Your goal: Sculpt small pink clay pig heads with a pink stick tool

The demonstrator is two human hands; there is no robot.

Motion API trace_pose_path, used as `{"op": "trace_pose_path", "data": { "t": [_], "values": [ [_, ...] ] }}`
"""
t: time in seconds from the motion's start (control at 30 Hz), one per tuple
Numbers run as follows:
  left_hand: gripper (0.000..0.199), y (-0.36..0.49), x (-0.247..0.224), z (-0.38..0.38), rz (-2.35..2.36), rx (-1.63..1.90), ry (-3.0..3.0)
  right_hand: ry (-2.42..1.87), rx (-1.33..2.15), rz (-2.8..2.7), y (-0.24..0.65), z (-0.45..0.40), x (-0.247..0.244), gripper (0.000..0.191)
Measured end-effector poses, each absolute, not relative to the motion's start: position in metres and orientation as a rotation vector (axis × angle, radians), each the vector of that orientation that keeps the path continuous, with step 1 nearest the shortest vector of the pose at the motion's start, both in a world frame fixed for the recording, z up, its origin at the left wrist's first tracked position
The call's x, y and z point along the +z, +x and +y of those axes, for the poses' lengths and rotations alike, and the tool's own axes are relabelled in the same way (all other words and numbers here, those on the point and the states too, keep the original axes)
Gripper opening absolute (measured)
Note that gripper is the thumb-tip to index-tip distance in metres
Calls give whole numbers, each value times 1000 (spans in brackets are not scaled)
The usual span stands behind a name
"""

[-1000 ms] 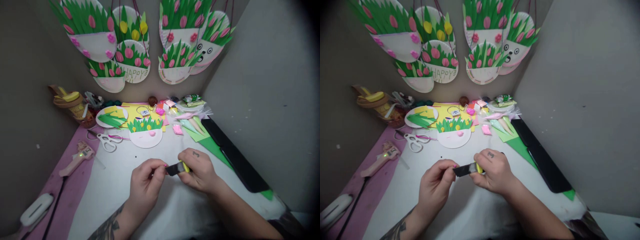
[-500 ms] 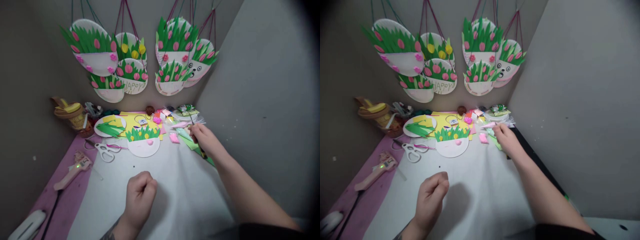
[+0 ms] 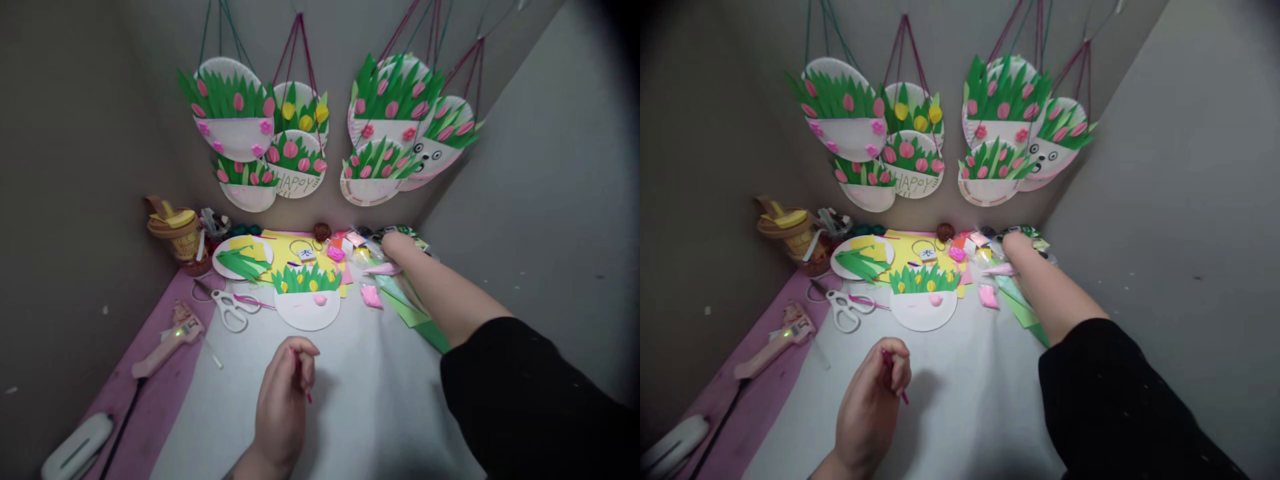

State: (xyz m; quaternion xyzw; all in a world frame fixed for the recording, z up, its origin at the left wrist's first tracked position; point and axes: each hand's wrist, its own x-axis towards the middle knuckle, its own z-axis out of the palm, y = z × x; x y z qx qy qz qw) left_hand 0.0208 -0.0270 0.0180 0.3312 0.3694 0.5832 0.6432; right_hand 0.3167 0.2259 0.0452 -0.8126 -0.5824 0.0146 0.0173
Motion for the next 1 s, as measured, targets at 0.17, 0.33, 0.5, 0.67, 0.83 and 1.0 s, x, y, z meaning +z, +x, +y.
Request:
{"op": "trace_pose_path", "data": {
  "t": [0.17, 0.33, 0.5, 0.67, 0.83, 1.0],
  "values": [
    [28, 12, 30, -11, 812, 1433, 552, -2224, -12, -1958, 279, 189, 52, 37],
    [34, 18, 34, -6, 771, 1430, 457, -1298, 735, -2218, 197, 67, 37, 19],
    [33, 27, 31, -13, 759, 1453, 818, -1139, 1085, -1839, 145, -25, 18, 38],
    [31, -11, 25, 0, 1147, 1337, 1566, -1244, 783, -1849, 168, -29, 20, 22],
    [28, -47, 4, 6, 1562, 676, 2129, -1413, 666, -1855, 191, -12, 7, 12],
    [24, -39, -14, 9, 1571, 510, 2177, -1331, 637, -2105, 182, -7, -24, 13]
  ]
}}
